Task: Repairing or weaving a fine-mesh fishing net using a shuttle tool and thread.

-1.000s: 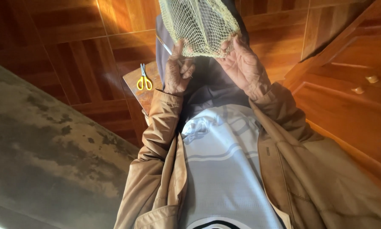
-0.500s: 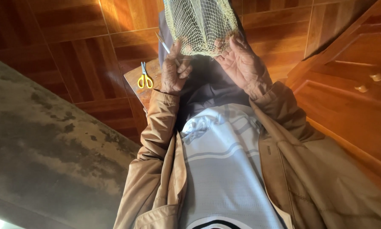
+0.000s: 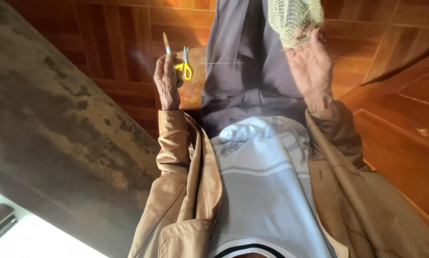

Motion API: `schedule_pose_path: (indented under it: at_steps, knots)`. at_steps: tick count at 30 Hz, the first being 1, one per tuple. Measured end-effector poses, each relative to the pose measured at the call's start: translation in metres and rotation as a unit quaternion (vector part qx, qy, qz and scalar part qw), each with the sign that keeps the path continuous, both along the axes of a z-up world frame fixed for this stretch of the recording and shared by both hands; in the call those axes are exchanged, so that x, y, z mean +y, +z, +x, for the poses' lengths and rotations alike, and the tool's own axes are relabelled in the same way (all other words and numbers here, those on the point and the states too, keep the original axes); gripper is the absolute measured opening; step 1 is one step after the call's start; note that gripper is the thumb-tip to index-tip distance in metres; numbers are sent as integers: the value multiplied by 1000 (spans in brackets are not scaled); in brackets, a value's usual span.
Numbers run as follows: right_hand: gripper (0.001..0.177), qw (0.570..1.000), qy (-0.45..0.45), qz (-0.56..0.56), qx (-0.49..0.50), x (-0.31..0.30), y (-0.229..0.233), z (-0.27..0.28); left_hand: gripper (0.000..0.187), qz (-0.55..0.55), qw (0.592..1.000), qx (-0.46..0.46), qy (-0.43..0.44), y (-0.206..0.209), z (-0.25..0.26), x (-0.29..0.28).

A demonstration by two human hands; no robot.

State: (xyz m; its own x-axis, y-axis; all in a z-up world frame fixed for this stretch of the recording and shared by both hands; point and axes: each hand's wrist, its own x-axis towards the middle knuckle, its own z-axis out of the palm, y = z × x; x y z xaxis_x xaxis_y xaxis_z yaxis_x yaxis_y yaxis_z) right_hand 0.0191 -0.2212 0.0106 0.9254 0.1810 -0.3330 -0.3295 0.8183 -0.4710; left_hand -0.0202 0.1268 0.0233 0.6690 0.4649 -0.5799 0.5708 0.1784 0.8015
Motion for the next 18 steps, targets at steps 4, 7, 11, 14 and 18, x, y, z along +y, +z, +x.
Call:
schedule_pose_path:
  at_steps: [4, 7, 11, 14, 18]
  knots:
    - [50, 1000, -8, 4, 12, -6, 1, 9, 20, -23, 996, -80, 26, -50, -28, 19]
    - [45, 997, 32, -24, -64, -5, 5, 17, 23, -14, 998, -58, 1, -68, -44, 14]
    - [37, 968, 96, -75, -220, -1, 12, 33, 19, 116, 980, -50, -154, -90, -61, 9]
    - [34, 976, 97, -73, -181, 2, 12, 38, 32, 210, 952, 49, -216, -100, -62, 5]
    - [13, 998, 32, -38, -32, -9, -10, 43, 24, 206, 954, 16, -217, -118, -69, 2]
